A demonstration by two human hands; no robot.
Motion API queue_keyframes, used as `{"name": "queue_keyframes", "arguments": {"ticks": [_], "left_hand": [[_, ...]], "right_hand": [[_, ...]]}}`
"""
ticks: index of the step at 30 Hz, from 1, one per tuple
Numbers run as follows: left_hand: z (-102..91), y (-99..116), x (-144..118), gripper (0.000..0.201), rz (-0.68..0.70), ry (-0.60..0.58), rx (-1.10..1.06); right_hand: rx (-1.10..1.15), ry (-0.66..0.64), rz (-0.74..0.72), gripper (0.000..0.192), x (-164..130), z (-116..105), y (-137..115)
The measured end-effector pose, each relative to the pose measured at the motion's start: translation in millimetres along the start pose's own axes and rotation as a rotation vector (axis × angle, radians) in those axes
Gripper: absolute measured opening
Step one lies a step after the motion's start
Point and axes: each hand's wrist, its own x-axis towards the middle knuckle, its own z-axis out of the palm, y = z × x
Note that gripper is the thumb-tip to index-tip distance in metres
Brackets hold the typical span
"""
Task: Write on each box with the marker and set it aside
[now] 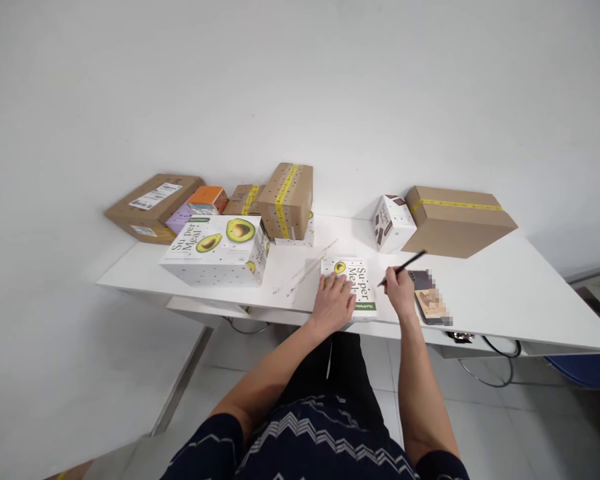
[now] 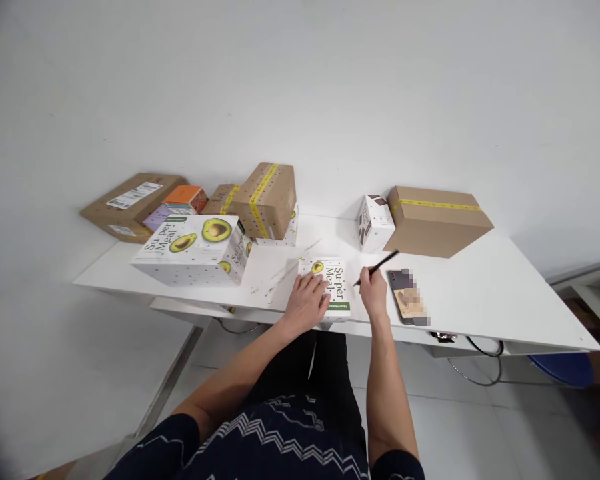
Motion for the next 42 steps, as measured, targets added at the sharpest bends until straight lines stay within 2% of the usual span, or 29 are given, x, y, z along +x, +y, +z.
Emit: {"name": "queue_keyframes", "arguments": {"ticks": [3,6,9,11,14,16,17,19,20,23,30,33,35,37,39,42], "left_hand": [[0.2,-1,1,0.035,0.010,0.006,0.014],[0.0,-1,1,0.034,0.017,0.012,0.016],[0.0,-2,1,0.033,0.025,0.020,0.003],[0.1,-2,1,0.033,0.024,0.019,-0.010],[0.4,-3,1,0.034,0.026,0.014,-0.023],[0.5,-4,2,0.034,0.031,0.014,-0.028],[0.5,-4,2,0.033,0.033,0.015,-0.030],[0.3,-4,2,0.032,0.032,0.019,-0.035],[0.2,-4,2,0.032,0.031,0.022,-0.037],[0.0,-4,2,0.030,0.032,0.031,-0.045],[2.8,-4,0,0.029,0.038,0.043,-0.040],[4.2,-6,1,0.028,0.049,0.072,-0.038],[4.2,-9,1,0.027,0.069,0.089,-0.043],[3.4,-12,2,0.026,0.087,0.100,-0.049],[1.8,-13,3,0.026,0.093,0.105,-0.049],[-1.2,-12,4,0.025,0.090,0.102,-0.035]], "right_hand": [[-0.417,-0.279,-0.002,0.021,3,-4,13],[-0.579,-0.355,0.038,0.024,-1,5,21],[-0.508,-0.338,0.072,0.029,-8,9,28],[-0.454,-0.283,0.085,0.030,-12,2,33],[-0.531,-0.028,0.123,0.036,-11,-20,45],[-0.652,0.149,0.190,0.050,-7,-37,54],[-0.702,0.190,0.230,0.061,-4,-43,59],[-0.751,0.155,0.299,0.075,2,-52,68],[-0.756,0.112,0.317,0.076,4,-54,71],[-0.766,0.025,0.328,0.066,9,-56,77],[-0.775,-0.003,0.323,0.069,15,-63,70],[-0.758,0.025,0.313,0.067,12,-66,64],[-0.669,0.063,0.339,0.068,6,-70,58],[-0.396,0.088,0.355,0.072,-7,-73,52],[0.073,0.074,0.337,0.072,-24,-75,41],[0.844,-0.062,0.320,0.063,-55,-67,16]]}}
